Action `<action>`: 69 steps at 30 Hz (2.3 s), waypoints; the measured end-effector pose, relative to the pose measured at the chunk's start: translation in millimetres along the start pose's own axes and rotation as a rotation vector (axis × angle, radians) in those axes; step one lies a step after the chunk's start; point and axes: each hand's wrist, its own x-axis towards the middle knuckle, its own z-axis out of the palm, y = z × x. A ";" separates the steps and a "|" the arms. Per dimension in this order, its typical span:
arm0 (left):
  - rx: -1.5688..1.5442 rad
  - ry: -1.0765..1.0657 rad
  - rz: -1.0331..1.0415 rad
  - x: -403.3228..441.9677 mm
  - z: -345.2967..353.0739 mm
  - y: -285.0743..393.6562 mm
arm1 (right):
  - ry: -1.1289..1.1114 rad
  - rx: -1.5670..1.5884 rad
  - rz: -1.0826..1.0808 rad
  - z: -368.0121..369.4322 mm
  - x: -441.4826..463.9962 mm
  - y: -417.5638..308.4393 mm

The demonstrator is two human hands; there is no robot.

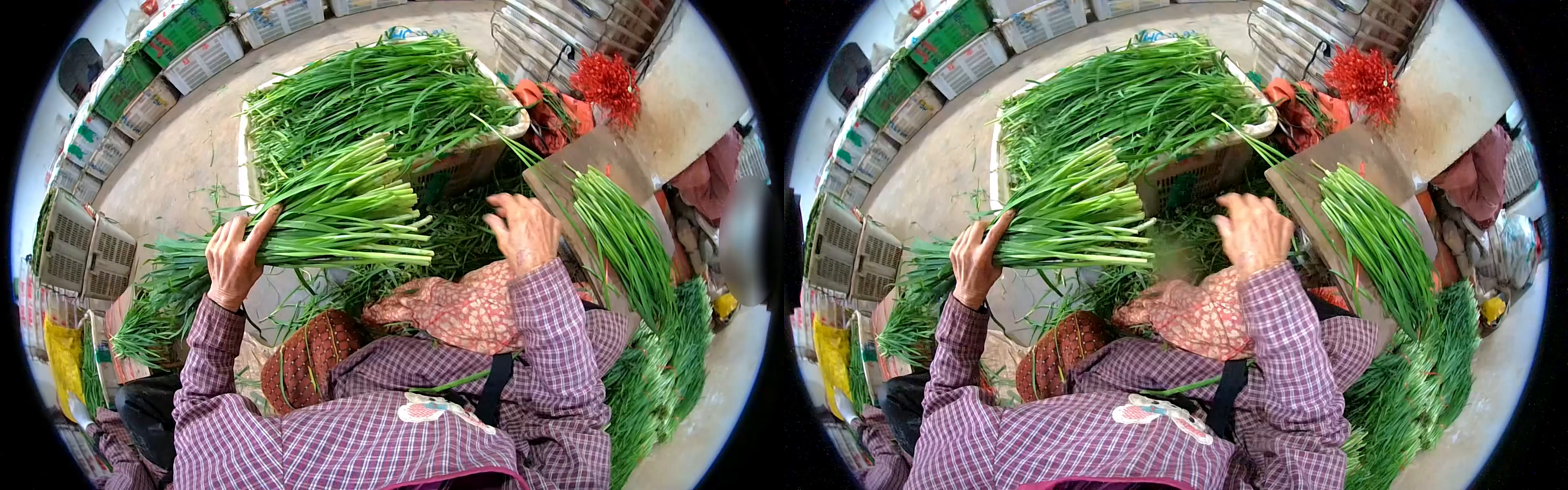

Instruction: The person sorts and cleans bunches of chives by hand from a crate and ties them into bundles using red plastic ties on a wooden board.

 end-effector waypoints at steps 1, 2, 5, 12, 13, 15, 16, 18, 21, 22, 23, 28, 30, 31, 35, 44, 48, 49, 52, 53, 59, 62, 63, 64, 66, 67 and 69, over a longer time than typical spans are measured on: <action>0.001 -0.003 0.003 0.9 -0.7 1.6 | -0.018 0.147 -0.012 -8.8 5.3 -14.9; 0.000 -0.004 0.008 2.1 -1.0 2.8 | 0.022 0.257 -0.074 -13.3 8.3 -31.8; 0.000 -0.009 0.024 5.1 -2.7 7.3 | -0.029 0.455 -0.177 -20.4 11.6 -78.1; 0.002 0.022 0.057 7.0 -6.8 10.5 | 0.215 0.237 -0.279 20.7 12.3 -95.0; 0.000 0.013 0.050 6.0 -5.6 9.5 | 0.244 0.113 -0.231 22.7 12.0 -87.7; -0.009 0.002 0.025 -0.4 -2.0 2.9 | 0.240 -0.064 -0.212 22.6 10.7 -56.6; -0.015 -0.009 -0.003 -4.4 -0.8 -1.1 | 0.233 -0.111 -0.153 26.8 8.8 -36.3; -0.008 -0.004 -0.020 -9.8 0.6 -5.7 | -0.123 -0.291 0.090 35.8 3.0 4.3; -0.011 -0.002 -0.035 -8.3 1.0 -4.4 | 0.023 -0.097 0.006 9.1 4.3 -1.9; -0.013 -0.005 -0.023 -7.1 1.3 -2.8 | 0.060 0.064 -0.041 0.0 9.0 -17.0; -0.014 -0.009 -0.009 -5.8 1.4 -0.8 | 0.091 0.222 -0.122 -7.7 12.2 -33.4; -0.029 0.008 0.013 2.1 -2.7 9.7 | -0.016 0.443 -0.187 0.7 15.4 -77.5; -0.030 0.037 0.022 3.2 -1.6 10.5 | 0.052 0.460 -0.220 13.8 14.8 -78.6; -0.030 0.036 0.023 2.9 -0.9 10.6 | 0.052 0.461 -0.219 17.3 14.5 -78.6; -0.049 0.040 0.029 4.0 1.3 10.9 | -0.010 0.523 -0.200 18.0 15.2 -78.4; -0.060 0.021 0.044 4.1 1.8 10.4 | -0.149 0.633 -0.090 21.2 18.4 -80.3; -0.054 0.016 0.062 5.3 0.3 10.9 | -0.161 0.660 -0.116 25.9 17.3 -78.0; -0.054 0.016 0.062 5.2 0.4 11.0 | -0.130 0.669 -0.107 26.9 16.3 -78.8; -0.038 -0.012 0.059 5.1 0.8 12.0 | -0.097 0.699 -0.026 22.6 16.4 -82.5; -0.053 -0.020 0.048 5.6 0.6 13.1 | -0.095 0.719 0.046 20.6 16.8 -83.7; -0.106 -0.024 0.017 6.0 3.9 18.4 | 0.136 0.440 0.070 31.8 24.1 -75.1; -0.227 -0.038 -0.118 -3.2 6.8 9.0 | 0.238 0.310 0.074 32.8 27.7 -21.2; -0.301 -0.076 -0.180 -6.4 3.4 5.3 | 0.241 0.264 0.077 32.0 27.6 -0.5; -0.414 -0.038 -0.190 -11.7 8.6 -1.8 | 0.197 0.208 0.097 31.2 24.6 17.9; -0.710 -0.147 -0.354 -16.5 8.2 -10.1 | 0.105 0.065 0.117 32.9 18.0 43.6; -0.875 -0.143 -0.423 -17.0 7.6 -9.4 | 0.054 -0.025 0.122 34.7 14.2 49.9; -1.136 -0.367 -0.606 -12.9 -3.4 -6.9 | -0.268 -0.152 0.262 34.1 13.3 52.1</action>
